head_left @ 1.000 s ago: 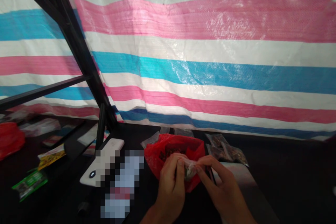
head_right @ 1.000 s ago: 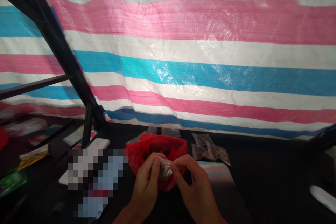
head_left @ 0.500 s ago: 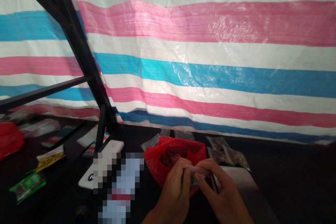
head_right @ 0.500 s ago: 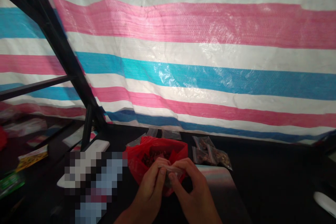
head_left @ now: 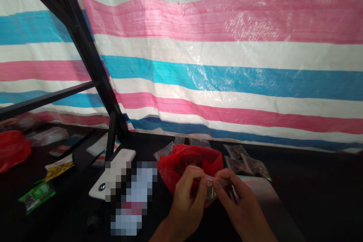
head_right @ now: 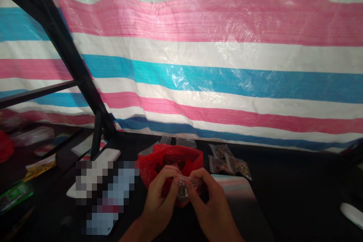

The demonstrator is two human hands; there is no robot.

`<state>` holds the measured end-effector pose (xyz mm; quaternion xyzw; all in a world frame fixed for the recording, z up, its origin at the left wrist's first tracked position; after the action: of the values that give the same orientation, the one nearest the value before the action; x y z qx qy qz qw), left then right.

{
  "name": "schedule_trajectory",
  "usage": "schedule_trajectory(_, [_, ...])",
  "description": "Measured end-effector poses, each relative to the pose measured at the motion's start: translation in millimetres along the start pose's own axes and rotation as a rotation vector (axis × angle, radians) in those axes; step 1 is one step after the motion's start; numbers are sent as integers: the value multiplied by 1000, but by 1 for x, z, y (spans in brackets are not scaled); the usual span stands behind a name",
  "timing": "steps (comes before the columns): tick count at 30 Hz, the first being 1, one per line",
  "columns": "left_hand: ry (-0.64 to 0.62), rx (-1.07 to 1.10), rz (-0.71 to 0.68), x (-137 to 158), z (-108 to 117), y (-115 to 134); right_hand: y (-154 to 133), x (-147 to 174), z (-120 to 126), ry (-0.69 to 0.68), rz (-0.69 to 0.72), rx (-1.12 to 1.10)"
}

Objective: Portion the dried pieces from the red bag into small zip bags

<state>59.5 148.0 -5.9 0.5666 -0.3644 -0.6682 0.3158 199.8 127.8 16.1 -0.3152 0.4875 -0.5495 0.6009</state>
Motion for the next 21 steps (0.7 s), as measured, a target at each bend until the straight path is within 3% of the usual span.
schedule_trajectory(12, [13,-25,45,-3,-1,1,-9,0,5,30,-1,12])
schedule_trajectory(21, [-3,45,81,-3,-5,0,-1,-1,-4,-56,-6,-36])
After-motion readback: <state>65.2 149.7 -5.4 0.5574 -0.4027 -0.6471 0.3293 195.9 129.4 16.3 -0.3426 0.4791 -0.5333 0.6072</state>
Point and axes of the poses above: each hand's wrist, its own x-axis away from the middle knuckle, its own z-axis out of the back of the hand, y = z × x, the point moved 8 cm from there along -x, towards the middle knuckle, and after that the axes turned 3 degrees about -z, right-handed, at the moved point
